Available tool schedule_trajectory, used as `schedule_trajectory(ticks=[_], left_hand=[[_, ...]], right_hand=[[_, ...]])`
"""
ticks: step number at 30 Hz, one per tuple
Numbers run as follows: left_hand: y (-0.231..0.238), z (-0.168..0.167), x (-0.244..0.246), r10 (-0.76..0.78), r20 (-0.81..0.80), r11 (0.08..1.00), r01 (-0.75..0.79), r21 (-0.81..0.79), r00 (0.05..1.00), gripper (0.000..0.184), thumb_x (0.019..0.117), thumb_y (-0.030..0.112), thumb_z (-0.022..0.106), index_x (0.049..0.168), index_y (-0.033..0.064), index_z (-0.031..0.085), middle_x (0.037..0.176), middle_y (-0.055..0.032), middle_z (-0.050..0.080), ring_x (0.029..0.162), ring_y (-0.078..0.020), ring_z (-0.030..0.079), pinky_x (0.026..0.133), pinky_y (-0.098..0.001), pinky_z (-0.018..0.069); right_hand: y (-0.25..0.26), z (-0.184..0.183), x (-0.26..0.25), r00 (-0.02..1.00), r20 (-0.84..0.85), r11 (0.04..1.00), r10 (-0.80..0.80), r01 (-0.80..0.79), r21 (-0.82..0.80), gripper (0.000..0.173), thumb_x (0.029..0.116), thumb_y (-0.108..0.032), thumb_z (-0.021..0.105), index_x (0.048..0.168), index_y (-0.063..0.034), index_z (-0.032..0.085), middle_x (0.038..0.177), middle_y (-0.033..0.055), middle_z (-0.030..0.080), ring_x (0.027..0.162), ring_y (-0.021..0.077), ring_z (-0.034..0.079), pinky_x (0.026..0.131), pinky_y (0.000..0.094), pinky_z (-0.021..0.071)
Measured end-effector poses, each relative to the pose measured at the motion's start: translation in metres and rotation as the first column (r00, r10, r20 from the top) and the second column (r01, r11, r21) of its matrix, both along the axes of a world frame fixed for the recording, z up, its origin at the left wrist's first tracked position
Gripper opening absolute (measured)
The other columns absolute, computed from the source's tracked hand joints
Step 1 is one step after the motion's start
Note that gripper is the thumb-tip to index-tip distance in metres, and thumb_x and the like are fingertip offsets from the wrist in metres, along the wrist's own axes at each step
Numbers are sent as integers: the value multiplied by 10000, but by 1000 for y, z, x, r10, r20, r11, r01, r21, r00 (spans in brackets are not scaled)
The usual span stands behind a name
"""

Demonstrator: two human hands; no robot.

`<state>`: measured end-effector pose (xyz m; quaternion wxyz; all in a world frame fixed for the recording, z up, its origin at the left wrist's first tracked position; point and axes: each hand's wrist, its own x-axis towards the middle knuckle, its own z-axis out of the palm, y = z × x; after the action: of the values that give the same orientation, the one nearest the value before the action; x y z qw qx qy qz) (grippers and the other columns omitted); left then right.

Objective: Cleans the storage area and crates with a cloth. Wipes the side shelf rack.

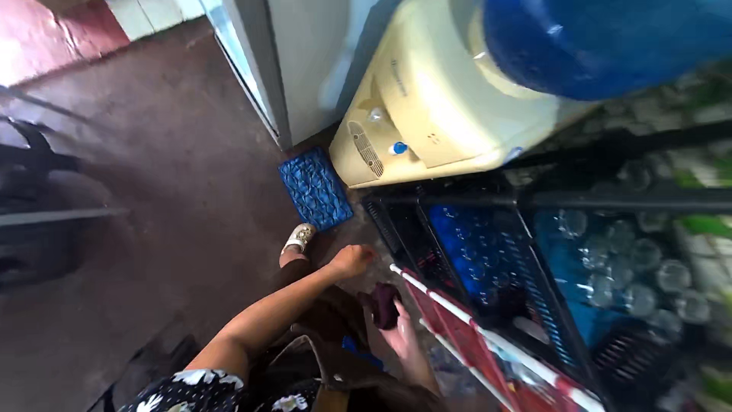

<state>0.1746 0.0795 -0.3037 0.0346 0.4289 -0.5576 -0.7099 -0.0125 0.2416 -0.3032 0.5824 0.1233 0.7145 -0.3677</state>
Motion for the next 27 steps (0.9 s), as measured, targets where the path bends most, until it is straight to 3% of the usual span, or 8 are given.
schedule_trajectory(ticks=[4,7,9,11,13,16,24,27], left_hand=[[-3,-20,50,146,-87,987,-138,86,985,400,1017,206,621,1392,68,603,1363,-178,636,1271,-322,610,1103,-536,453],[12,-43,64,60,-243,995,-38,93,968,775,896,326,796,1562,159,435,1551,-241,440,1426,-416,433,1164,-617,348],[23,-52,67,79,-287,993,-51,106,955,768,868,310,826,1518,106,472,1495,-265,479,1377,-412,477,1140,-582,386],[22,-57,79,124,-274,984,-82,160,954,570,874,222,815,1363,43,582,1312,-231,620,1228,-351,602,1067,-548,462],[17,-63,98,101,-215,976,-55,212,971,507,886,188,798,1328,38,600,1257,-220,650,1184,-347,627,1040,-569,473],[13,-75,120,56,-37,975,-47,216,998,550,878,217,801,1363,60,592,1358,-251,590,1274,-410,568,1066,-622,439],[15,-98,145,63,163,959,-105,264,985,609,899,254,776,1436,117,525,1501,-279,447,1291,-480,530,1033,-665,435],[24,-101,152,132,206,937,-190,292,970,619,917,266,760,1458,119,500,1513,-286,426,1301,-481,523,1048,-652,431]], right_hand=[[-71,15,46,954,-77,953,290,-280,116,419,1113,-339,386,1417,-71,492,1215,140,647,1059,227,649,883,422,561],[-99,25,71,830,7,830,558,-558,19,490,1116,-345,358,1519,-68,385,1319,158,621,1123,242,652,940,424,563],[-125,47,72,626,51,626,778,-780,18,508,1125,-295,322,1541,-3,346,1440,193,535,1217,258,614,1007,421,532],[-158,77,56,335,-268,387,903,-906,173,362,1079,-129,432,1356,30,602,1312,172,664,1140,224,664,974,386,540],[-192,115,27,90,-682,413,725,-850,327,347,1024,-64,493,1328,67,598,1321,224,640,1171,268,640,1007,407,518],[-244,174,-10,159,-941,649,298,-757,78,421,1016,-26,452,1398,146,403,1365,238,541,1188,204,613,1024,320,515],[-316,204,-25,354,-934,842,-39,-492,-222,425,1030,33,374,1455,43,360,1333,163,537,1126,173,641,955,297,542],[-298,184,3,301,-950,781,-81,-573,-247,207,1045,-13,390,1216,17,503,966,25,609,800,92,648,758,255,566]])
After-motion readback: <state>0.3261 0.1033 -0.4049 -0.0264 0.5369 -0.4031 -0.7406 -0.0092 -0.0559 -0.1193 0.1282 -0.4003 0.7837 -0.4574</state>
